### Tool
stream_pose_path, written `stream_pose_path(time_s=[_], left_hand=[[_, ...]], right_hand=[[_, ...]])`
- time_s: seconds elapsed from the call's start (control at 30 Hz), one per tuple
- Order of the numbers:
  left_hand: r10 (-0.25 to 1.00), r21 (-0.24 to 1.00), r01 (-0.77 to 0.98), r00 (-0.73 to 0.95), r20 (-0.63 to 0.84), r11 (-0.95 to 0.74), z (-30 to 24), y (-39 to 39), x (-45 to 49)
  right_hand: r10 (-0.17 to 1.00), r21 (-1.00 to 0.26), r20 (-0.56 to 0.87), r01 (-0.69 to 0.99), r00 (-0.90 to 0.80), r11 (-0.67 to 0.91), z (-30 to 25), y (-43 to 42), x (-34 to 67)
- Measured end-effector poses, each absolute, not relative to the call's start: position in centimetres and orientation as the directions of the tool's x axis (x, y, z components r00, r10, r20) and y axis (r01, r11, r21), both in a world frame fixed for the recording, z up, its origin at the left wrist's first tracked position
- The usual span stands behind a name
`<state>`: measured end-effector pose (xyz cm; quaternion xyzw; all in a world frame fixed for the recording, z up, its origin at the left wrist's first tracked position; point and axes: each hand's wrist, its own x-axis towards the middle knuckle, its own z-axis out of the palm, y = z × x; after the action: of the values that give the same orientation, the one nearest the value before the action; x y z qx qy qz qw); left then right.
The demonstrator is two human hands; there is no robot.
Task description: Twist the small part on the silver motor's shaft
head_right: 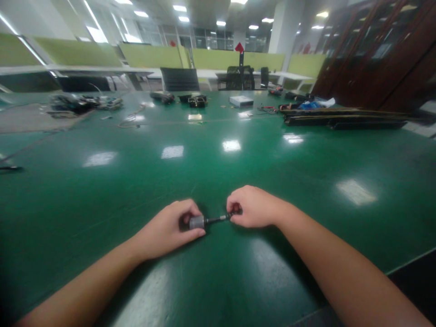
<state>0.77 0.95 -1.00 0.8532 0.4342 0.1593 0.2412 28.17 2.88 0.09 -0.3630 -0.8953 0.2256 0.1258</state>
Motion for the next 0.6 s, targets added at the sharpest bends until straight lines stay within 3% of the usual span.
stream_pose_path(time_s=[0.37, 0.6], left_hand=[[0.813, 0.558, 0.656, 0.579, 0.060, -0.509, -0.7, 0.9, 0.8], [0.812, 0.561, 0.651, 0.580, 0.066, -0.511, -0.6, 0.9, 1.1]], right_hand=[[0.700, -0.589, 0.007, 0.563, -0.714, 0.580, 0.2, 3.0, 28.2], [0.691, -0.580, 0.113, 0.517, -0.714, 0.629, -0.3, 2.5, 27.0]])
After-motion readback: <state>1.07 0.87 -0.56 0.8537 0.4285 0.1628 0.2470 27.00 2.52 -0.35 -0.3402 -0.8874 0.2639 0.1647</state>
